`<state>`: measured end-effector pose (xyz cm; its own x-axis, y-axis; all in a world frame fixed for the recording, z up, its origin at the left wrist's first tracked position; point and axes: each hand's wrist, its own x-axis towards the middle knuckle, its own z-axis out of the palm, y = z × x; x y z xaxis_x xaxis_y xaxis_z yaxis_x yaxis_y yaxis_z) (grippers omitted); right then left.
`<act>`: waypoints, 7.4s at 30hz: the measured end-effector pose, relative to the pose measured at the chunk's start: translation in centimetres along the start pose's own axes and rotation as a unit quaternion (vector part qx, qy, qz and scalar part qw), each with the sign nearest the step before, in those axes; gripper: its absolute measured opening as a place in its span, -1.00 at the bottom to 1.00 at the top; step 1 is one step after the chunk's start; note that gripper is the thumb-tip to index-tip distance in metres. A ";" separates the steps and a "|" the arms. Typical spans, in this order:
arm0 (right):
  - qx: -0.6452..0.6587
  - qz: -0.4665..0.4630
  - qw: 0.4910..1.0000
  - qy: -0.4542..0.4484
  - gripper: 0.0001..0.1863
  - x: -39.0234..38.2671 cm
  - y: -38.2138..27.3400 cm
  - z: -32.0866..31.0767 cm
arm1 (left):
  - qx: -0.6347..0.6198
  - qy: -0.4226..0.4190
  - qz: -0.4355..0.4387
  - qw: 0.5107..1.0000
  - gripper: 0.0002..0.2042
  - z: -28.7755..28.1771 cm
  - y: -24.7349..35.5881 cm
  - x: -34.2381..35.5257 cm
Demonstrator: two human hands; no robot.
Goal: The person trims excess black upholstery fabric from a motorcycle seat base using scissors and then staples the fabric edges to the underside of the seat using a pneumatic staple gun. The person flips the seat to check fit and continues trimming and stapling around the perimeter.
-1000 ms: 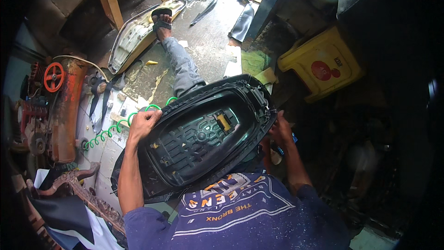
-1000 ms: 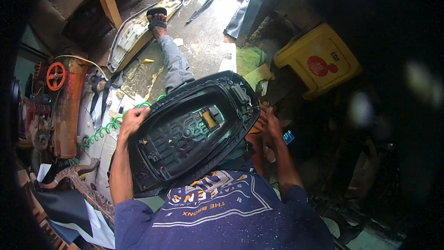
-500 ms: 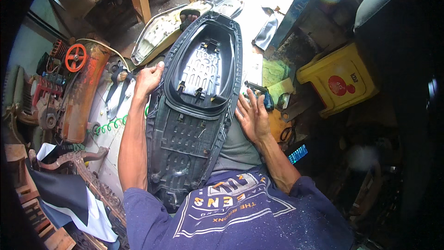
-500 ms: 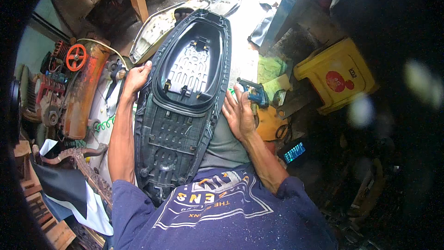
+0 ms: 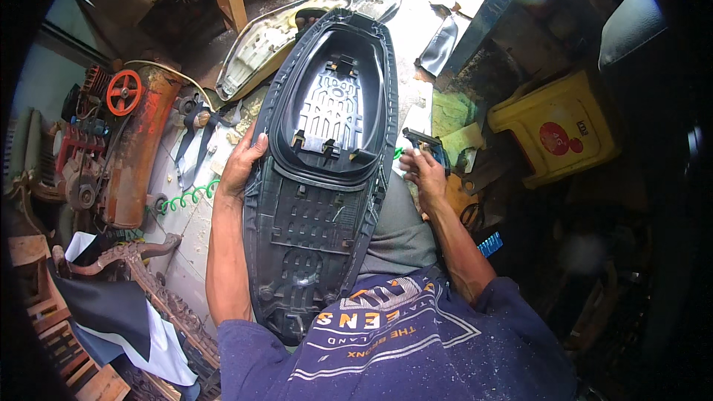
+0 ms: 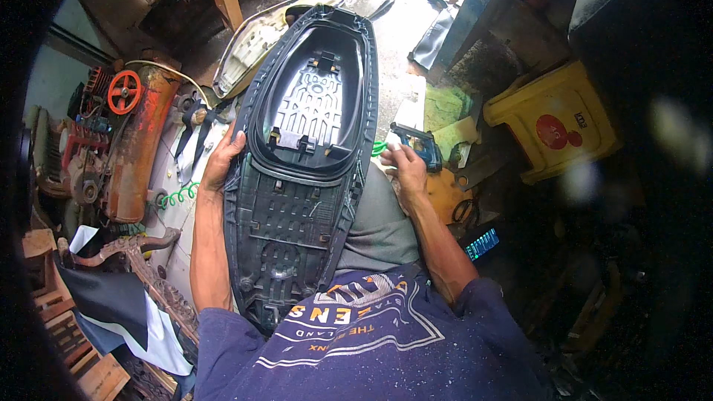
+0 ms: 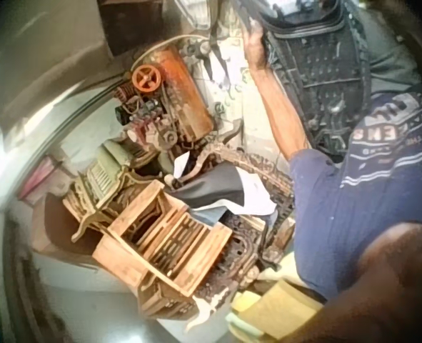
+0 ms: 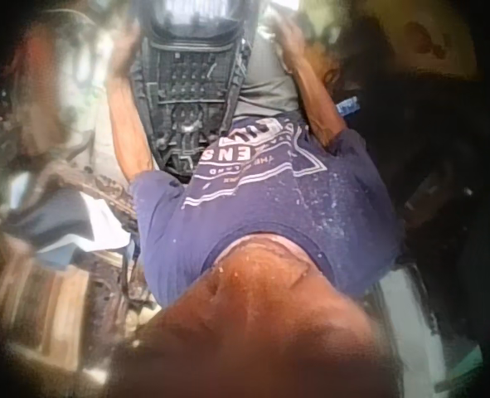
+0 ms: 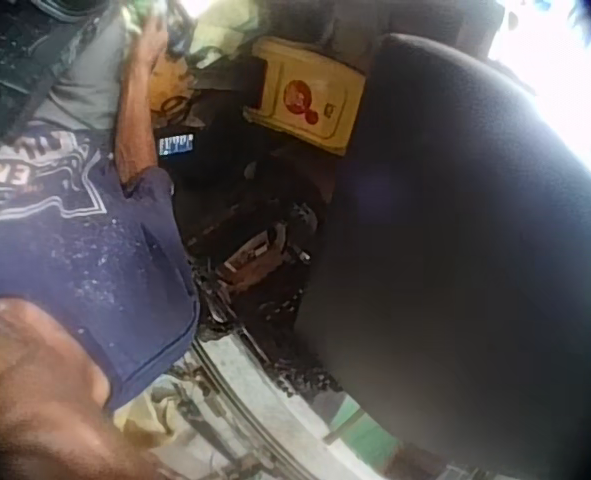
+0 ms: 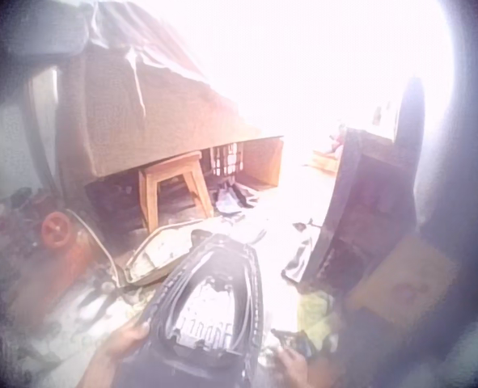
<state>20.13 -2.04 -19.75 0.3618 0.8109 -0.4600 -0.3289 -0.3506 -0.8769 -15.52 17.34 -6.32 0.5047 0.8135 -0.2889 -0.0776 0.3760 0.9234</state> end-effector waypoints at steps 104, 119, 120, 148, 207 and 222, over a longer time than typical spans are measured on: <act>-0.214 -0.076 0.973 0.034 -0.78 -2.9 -19.0 -3.3 | 0.098 0.108 0.085 0.986 -0.33 -1.9 -0.9 -2.3; 0.162 -0.032 0.974 0.158 -0.81 -7.3 -9.9 -9.0 | 0.466 0.355 0.148 0.797 -0.61 3.6 1.8 -6.0; 0.212 -0.034 0.967 0.137 -0.79 -7.4 -9.8 -8.8 | 0.477 0.336 0.215 0.783 -0.64 5.8 2.7 -6.2; -0.531 0.143 0.835 0.015 -0.18 -4.9 1.2 -5.8 | 0.388 0.014 0.131 0.912 -0.50 8.7 -4.2 -5.7; -0.505 0.205 0.817 0.187 -0.68 -16.3 23.1 -12.6 | 0.137 0.038 -0.046 0.989 -0.51 -7.9 -13.3 -5.7; -0.607 0.277 0.727 0.160 -0.55 -14.1 17.6 -3.9 | 0.146 0.035 -0.040 0.988 -0.55 -7.8 -12.6 -5.5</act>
<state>12.63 -21.49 -29.26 0.7158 0.3053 -0.6280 0.4414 -0.8947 0.0681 -24.06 11.59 -18.29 0.4374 0.8192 -0.3711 0.2162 0.3048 0.9276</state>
